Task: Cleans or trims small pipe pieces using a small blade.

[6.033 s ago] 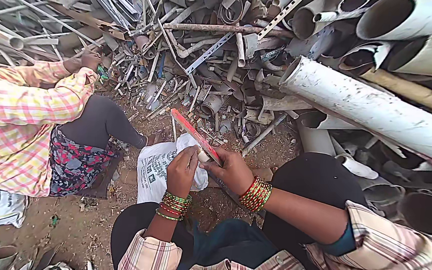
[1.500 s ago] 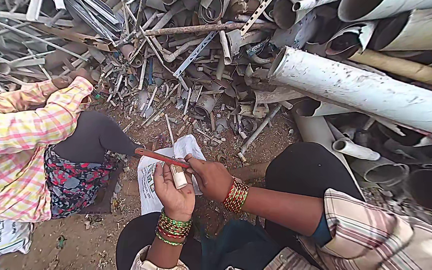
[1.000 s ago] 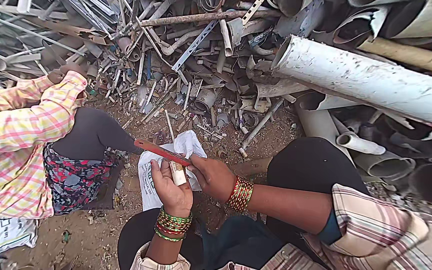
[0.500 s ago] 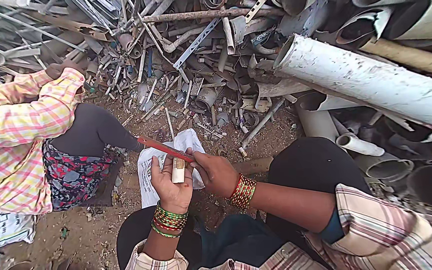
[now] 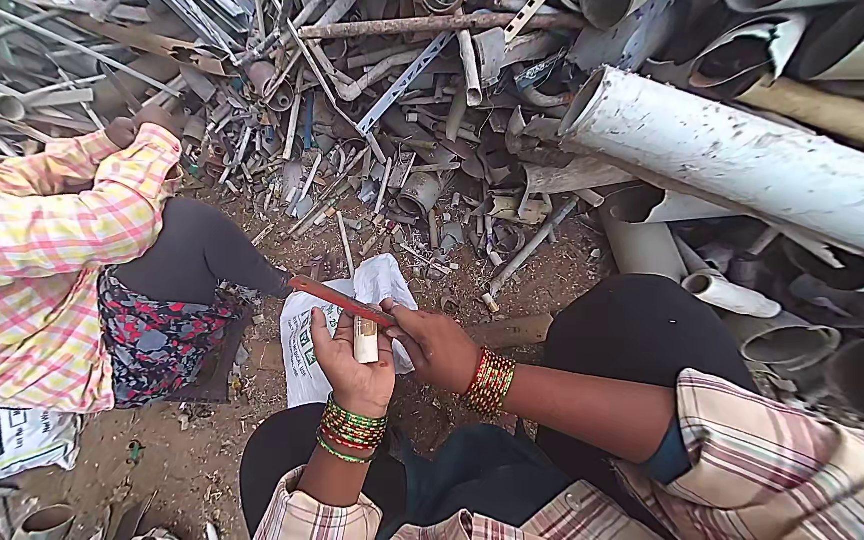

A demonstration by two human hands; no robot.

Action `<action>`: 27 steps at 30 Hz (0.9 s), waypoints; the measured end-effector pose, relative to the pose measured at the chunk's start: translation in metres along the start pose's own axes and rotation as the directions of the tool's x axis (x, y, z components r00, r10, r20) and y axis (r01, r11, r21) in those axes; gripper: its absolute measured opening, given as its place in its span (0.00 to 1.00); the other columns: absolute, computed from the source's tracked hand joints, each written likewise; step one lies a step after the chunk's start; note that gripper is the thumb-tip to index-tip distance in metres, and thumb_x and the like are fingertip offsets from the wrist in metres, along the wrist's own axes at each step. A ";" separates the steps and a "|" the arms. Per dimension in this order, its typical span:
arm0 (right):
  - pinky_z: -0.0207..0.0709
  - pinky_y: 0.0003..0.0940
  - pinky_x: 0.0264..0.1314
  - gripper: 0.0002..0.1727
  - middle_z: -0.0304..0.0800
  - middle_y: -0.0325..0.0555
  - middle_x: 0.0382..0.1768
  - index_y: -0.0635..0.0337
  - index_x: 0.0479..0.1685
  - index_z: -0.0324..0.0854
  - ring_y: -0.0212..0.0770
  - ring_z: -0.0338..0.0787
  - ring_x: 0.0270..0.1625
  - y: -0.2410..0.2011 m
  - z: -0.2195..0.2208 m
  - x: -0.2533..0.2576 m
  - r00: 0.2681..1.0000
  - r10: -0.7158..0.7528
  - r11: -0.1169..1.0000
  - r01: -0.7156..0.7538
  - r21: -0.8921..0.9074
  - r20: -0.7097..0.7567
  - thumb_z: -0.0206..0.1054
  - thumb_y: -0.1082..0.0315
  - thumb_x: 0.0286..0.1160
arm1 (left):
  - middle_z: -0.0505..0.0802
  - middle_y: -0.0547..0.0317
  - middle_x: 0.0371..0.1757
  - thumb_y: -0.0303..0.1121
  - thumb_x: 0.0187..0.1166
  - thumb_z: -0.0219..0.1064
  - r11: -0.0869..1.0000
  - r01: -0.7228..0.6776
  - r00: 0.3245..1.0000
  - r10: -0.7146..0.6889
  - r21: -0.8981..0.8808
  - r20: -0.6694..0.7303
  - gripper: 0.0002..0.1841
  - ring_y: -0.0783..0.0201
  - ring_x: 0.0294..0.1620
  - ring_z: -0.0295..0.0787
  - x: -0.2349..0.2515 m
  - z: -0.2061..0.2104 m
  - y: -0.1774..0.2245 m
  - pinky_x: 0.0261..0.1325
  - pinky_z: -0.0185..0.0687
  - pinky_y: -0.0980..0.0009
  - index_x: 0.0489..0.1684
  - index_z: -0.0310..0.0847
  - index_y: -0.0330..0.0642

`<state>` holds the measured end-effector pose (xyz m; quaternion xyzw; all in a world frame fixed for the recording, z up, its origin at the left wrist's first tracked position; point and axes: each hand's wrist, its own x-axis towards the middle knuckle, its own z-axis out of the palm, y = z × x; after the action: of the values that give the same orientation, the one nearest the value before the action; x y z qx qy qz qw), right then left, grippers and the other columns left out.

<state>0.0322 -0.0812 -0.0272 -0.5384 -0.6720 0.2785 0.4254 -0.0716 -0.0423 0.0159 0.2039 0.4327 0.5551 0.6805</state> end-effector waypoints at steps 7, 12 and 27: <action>0.80 0.60 0.43 0.18 0.91 0.66 0.42 0.73 0.62 0.81 0.64 0.92 0.42 -0.008 -0.011 0.001 0.988 -0.050 0.998 0.055 -0.033 0.143 0.52 0.67 0.90 | 0.86 0.68 0.17 0.56 0.92 0.24 0.991 -0.019 0.998 0.026 -0.130 0.050 0.38 0.73 0.21 0.87 0.005 -0.004 0.001 0.29 0.86 0.77 0.17 0.77 0.51; 0.82 0.54 0.33 0.15 0.90 0.60 0.34 0.70 0.51 0.84 0.60 0.93 0.35 0.000 -0.005 0.003 0.993 -0.096 0.989 0.087 -0.123 -0.075 0.55 0.67 0.87 | 0.92 0.62 0.27 0.56 0.92 0.24 0.995 0.023 0.998 -0.018 -0.099 0.053 0.35 0.68 0.30 0.93 -0.003 0.005 0.004 0.38 0.91 0.72 0.38 0.79 0.47; 0.80 0.60 0.44 0.17 0.90 0.65 0.40 0.70 0.62 0.81 0.65 0.92 0.42 -0.009 -0.018 0.006 0.984 -0.041 0.998 0.048 -0.037 0.174 0.53 0.67 0.90 | 0.87 0.67 0.19 0.58 0.91 0.27 0.979 0.054 0.998 -0.047 -0.196 0.040 0.37 0.71 0.23 0.89 0.006 -0.004 0.003 0.28 0.87 0.75 0.19 0.77 0.52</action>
<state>0.0429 -0.0793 -0.0097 -0.5056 -0.7239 0.3007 0.3604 -0.0764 -0.0366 0.0136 0.1340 0.3686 0.5740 0.7188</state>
